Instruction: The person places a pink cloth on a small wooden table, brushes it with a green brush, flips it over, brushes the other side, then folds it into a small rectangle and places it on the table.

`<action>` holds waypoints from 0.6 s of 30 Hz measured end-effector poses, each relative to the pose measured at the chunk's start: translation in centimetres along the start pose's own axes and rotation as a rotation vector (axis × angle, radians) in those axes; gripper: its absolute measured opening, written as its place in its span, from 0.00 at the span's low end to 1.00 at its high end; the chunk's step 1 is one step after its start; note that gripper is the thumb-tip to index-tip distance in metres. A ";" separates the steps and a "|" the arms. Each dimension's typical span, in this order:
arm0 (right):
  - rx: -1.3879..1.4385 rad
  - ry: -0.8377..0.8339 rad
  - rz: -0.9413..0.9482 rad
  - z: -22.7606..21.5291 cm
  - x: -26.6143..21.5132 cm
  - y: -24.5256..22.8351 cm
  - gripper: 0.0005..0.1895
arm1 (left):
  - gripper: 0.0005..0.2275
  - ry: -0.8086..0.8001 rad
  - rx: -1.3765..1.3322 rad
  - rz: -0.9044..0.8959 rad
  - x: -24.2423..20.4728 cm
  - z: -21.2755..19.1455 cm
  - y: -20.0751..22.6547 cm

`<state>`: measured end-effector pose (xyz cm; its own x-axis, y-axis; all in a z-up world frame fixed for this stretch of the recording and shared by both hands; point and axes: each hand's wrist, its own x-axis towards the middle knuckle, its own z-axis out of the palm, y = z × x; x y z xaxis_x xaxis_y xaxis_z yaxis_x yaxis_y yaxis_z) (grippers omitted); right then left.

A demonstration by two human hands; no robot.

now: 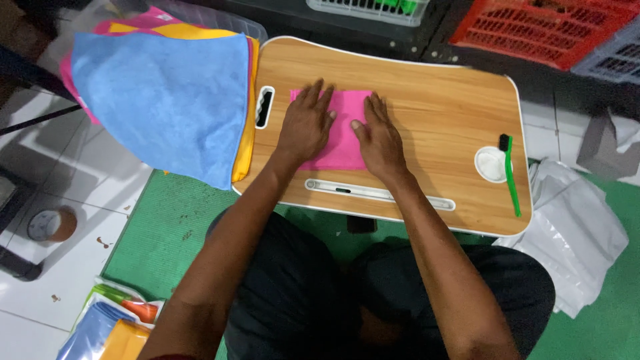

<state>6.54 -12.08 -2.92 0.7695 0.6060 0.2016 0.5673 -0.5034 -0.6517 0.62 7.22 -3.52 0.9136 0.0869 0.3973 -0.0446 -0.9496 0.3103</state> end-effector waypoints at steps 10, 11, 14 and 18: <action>-0.380 -0.230 0.061 0.0 0.6 -2.5 0.39 | 0.29 -0.372 0.262 -0.096 -0.1 -1.2 2.3; -0.395 -0.193 0.025 0.2 0.5 -2.2 0.38 | 0.29 -0.339 0.271 -0.086 -0.2 -1.0 2.3; -0.423 -0.126 -0.056 0.3 0.5 -1.7 0.39 | 0.28 -0.226 0.273 -0.062 -0.6 -0.9 2.4; -0.261 -0.131 -0.060 0.1 0.9 -0.5 0.43 | 0.29 -0.200 0.183 -0.037 0.4 0.6 0.5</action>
<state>6.91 -11.23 -2.46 0.6977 0.7051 0.1268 0.6797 -0.5956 -0.4282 1.23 6.58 -3.71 0.9757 0.0789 0.2046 0.0478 -0.9871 0.1527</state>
